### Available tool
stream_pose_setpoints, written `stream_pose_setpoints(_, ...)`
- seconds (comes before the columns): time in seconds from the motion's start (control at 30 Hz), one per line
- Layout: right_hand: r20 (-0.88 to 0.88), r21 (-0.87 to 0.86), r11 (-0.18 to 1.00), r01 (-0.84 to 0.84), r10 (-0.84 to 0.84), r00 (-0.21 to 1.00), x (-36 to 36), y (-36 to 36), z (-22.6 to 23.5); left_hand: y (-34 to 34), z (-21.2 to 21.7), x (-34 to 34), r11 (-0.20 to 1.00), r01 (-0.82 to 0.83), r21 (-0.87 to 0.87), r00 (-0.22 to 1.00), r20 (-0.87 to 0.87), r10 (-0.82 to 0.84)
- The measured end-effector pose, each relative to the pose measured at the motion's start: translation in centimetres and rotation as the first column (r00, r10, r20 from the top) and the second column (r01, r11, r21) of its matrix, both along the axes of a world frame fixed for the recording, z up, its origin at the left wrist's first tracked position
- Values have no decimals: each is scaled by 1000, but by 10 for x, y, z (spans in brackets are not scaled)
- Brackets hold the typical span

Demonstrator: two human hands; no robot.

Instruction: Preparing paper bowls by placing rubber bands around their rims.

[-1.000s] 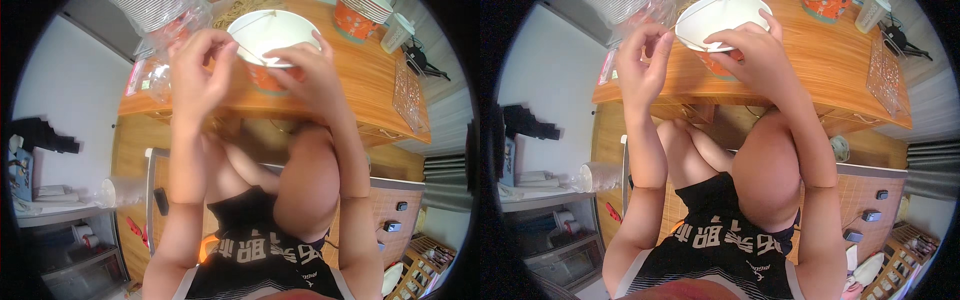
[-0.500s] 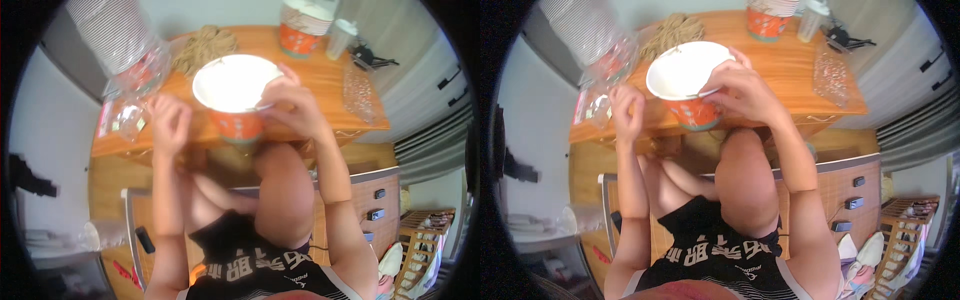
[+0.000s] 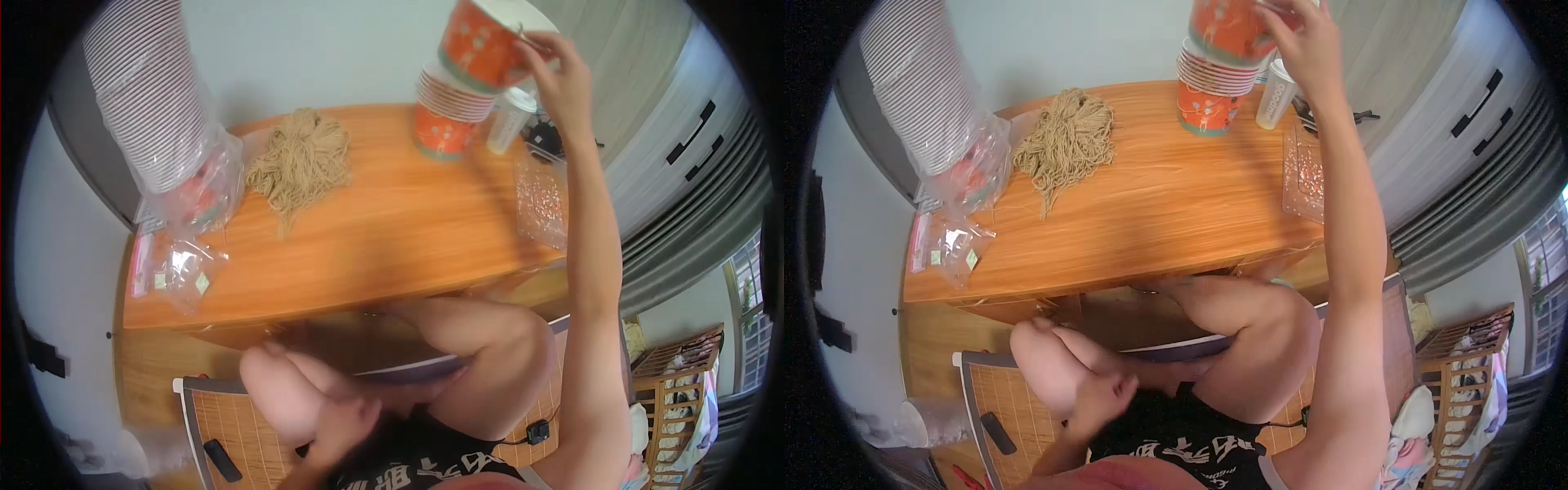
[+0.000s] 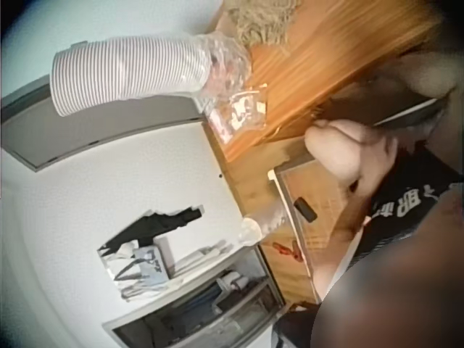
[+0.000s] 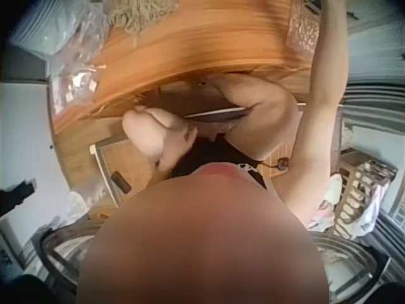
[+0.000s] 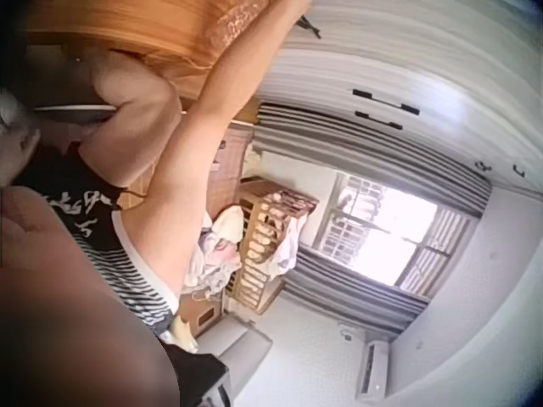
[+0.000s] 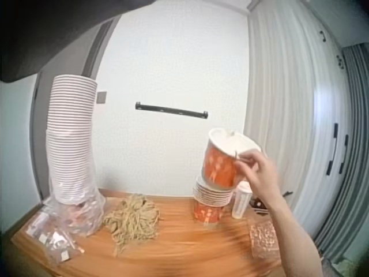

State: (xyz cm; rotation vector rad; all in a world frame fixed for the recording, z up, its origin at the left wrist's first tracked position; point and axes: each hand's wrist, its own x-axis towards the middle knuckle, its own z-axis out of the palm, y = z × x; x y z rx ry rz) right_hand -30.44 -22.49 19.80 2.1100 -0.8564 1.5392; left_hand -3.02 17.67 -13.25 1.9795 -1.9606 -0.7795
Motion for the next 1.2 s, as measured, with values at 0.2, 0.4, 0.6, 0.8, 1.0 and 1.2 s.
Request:
stream_pose_setpoints(0.2, 53, 266, 962, -66, 54, 997, 14, -93, 7, 62, -40, -31, 719, 16, 695, 980, 131, -148)
stream_pose_setpoints(0.4, -305, 284, 897, 339, -251, 919, 31, -122, -40, 61, -88, -59, 771, 115, 627, 993, -56, -103)
stream_pose_setpoints(0.6, -230, 182, 949, 258, -214, 949, 19, -70, -42, 48, -108, -32, 822, 212, 528, 836, -534, 128)
stream_pose_setpoints(0.8, -343, 229, 934, 274, -186, 921, -43, 18, -60, 3, -174, -72, 942, -285, 178, 668, -667, 329)
stream_pose_setpoints(1.0, -317, 354, 890, 289, -176, 932, -123, 111, -85, 22, -111, -102, 996, -47, -70, 948, -317, 23)
stream_pose_setpoints(1.2, -172, 414, 857, 308, -259, 950, -186, 151, -89, 68, -122, -64, 947, 320, 17, 934, 163, -318)
